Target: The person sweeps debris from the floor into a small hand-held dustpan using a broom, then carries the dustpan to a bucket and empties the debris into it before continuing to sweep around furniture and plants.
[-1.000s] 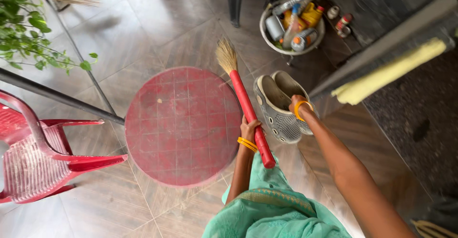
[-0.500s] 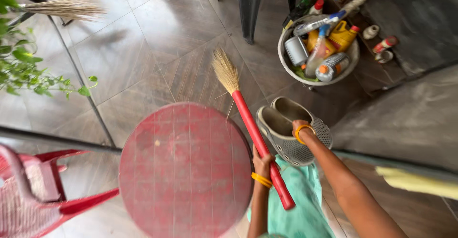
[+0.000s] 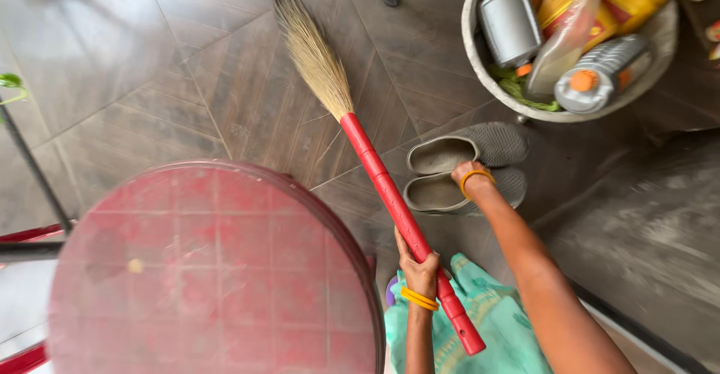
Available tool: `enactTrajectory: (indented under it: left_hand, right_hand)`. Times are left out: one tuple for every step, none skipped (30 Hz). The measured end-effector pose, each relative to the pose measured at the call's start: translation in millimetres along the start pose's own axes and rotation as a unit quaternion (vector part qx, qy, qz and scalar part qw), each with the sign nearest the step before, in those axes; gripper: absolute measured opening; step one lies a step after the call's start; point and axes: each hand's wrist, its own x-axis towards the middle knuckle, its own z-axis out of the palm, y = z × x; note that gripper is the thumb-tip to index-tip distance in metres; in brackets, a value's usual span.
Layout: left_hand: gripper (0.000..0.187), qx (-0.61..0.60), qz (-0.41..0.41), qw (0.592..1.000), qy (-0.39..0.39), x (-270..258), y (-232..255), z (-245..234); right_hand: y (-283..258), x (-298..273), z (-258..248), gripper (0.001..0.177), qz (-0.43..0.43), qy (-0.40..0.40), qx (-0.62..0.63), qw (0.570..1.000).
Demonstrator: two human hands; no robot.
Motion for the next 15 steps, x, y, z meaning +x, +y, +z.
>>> enactTrajectory:
  left_hand:
    - [0.103,-0.006,-0.008,1.0,0.002,12,-6,-1]
    - [0.103,-0.007,-0.008,1.0,0.003,20,-12,-3]
    - [0.104,0.014,-0.021,1.0,0.009,24,-19,-5]
    - [0.105,0.035,-0.034,0.999,0.014,30,-25,-6]
    - [0.105,0.033,-0.034,0.999,0.012,36,-30,-7]
    - [0.106,0.056,0.001,0.998,0.008,37,-34,-10]
    - [0.107,0.078,0.034,0.996,0.005,37,-38,-11]
    - [0.107,0.074,0.032,0.997,0.006,41,-40,-10]
    - [0.107,0.074,0.008,0.997,0.012,41,-39,-11]
    - [0.107,0.074,-0.017,0.997,0.018,38,-38,-12]
    - [0.107,0.069,-0.019,0.997,0.02,35,-38,-9]
    - [0.108,0.066,-0.014,0.998,0.003,32,-36,-7]
    - [0.108,0.06,0.001,0.998,-0.008,35,-32,-4]
    - [0.108,0.053,0.009,0.999,-0.001,36,-27,-3]
    - [0.109,0.076,-0.023,0.997,0.005,36,-23,-1]
  right_hand:
    - [8,19,5,0.028,-0.001,0.0,-0.001,1.0]
    - [16,36,8,0.03,0.002,-0.006,-0.034,0.999]
    - [25,52,12,0.032,0.006,-0.013,-0.069,0.998]
    - [33,65,15,0.032,0.006,-0.015,-0.071,0.997]
    - [44,78,15,0.041,0.009,0.017,-0.099,0.995]
    - [54,89,13,0.053,0.013,0.049,-0.127,0.991]
    - [60,97,12,0.053,0.013,0.047,-0.13,0.99]
    - [64,101,8,0.063,0.002,0.084,-0.109,0.99]
    - [63,96,7,0.074,-0.009,0.118,-0.085,0.989]
    - [55,89,2,0.069,-0.021,0.135,-0.025,0.99]
    - [44,73,-3,0.065,-0.023,0.102,0.148,0.983]
    - [26,52,-9,0.062,-0.02,0.073,0.337,0.938]
    - [2,27,-19,0.061,-0.006,0.023,0.509,0.86]
    - [-22,-1,-30,0.061,0.01,-0.019,0.643,0.765]
    - [-43,-27,-44,0.063,0.003,-0.049,0.712,0.701]
